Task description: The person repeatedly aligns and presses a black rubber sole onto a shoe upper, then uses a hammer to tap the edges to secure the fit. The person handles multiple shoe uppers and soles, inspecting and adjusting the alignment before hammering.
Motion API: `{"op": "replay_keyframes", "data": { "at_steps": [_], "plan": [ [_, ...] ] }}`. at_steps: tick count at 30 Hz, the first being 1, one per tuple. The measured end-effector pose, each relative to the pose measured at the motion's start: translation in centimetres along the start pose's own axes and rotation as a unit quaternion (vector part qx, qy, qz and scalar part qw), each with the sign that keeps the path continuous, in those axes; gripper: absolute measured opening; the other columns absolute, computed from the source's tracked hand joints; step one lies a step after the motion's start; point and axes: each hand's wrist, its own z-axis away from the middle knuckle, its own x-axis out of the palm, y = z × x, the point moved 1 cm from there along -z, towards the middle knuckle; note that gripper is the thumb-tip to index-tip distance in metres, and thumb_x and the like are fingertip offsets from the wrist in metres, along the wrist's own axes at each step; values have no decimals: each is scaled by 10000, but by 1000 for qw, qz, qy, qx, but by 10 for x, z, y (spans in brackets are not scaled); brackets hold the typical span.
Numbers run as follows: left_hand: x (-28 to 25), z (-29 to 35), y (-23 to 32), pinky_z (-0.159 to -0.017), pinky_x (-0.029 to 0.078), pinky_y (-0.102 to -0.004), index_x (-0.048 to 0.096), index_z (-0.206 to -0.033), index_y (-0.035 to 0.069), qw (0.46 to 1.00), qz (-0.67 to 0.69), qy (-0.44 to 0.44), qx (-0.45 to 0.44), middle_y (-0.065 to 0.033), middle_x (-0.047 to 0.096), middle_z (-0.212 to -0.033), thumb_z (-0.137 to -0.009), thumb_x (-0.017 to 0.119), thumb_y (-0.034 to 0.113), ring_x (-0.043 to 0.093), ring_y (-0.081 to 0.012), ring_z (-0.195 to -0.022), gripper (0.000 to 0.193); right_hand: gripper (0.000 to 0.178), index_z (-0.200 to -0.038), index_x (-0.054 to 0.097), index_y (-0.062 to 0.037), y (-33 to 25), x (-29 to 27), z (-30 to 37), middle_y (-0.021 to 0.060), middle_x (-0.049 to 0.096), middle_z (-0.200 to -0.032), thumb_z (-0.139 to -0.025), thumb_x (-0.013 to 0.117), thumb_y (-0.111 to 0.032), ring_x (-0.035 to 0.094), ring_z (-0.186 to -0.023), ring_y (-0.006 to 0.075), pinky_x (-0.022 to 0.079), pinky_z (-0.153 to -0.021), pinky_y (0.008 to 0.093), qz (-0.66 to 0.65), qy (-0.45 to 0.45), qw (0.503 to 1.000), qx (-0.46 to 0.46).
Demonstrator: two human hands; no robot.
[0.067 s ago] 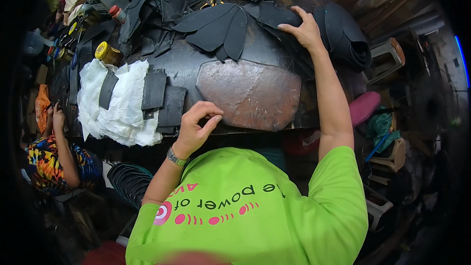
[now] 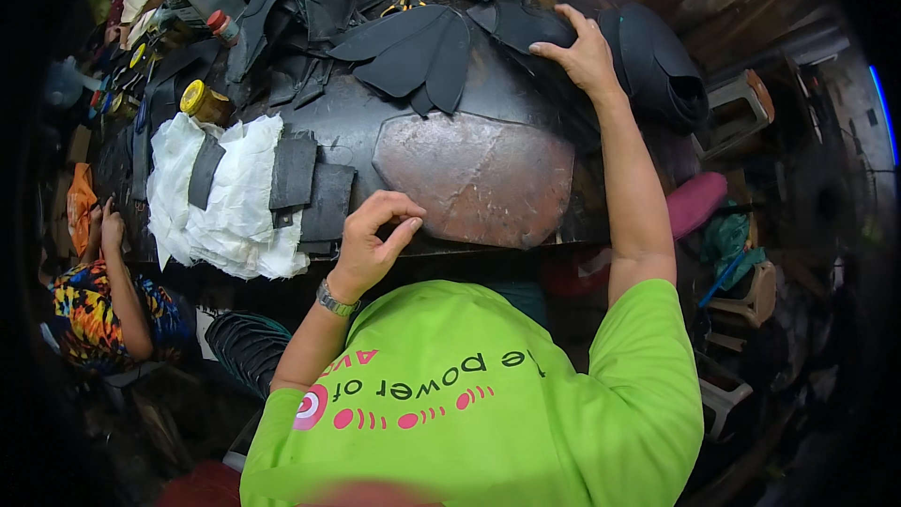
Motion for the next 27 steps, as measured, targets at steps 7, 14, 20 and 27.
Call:
{"op": "replay_keyframes", "data": {
  "at_steps": [7,14,20,27],
  "plan": [
    [5,-20,11,-882,496,-303,720,-1091,12,999,29,7,14,-96,662,-1079,-880,710,26,638,-203,-990,212,547,-1273,669,-149,-46,-28,7,39,584,-825,-767,853,-243,600,-831,155,495,-783,293,-42,21,998,42],
    [35,-31,21,-1113,407,-365,366,-1516,-3,979,164,101,62,-152,557,-1403,-887,748,42,519,-233,-1324,737,371,-1320,613,-43,-183,-15,75,49,656,-1094,-954,667,-21,630,-982,104,499,-921,237,-640,-57,766,25],
    [11,0,-7,-1026,465,-300,519,-1401,14,966,194,153,70,-88,636,-1314,-937,635,-105,609,-162,-1180,493,311,-1207,711,-121,-159,59,42,30,629,-1138,-953,563,-21,609,-1076,171,490,-895,266,-223,-154,939,-210],
    [-3,21,-14,-1048,447,-298,385,-1493,14,987,108,115,41,-108,556,-1396,-961,570,-116,568,-169,-1236,578,273,-1115,751,-197,-143,126,-9,48,443,-1545,-907,575,-186,344,-1461,264,289,-1191,448,163,-208,794,-548]
  ]
}}
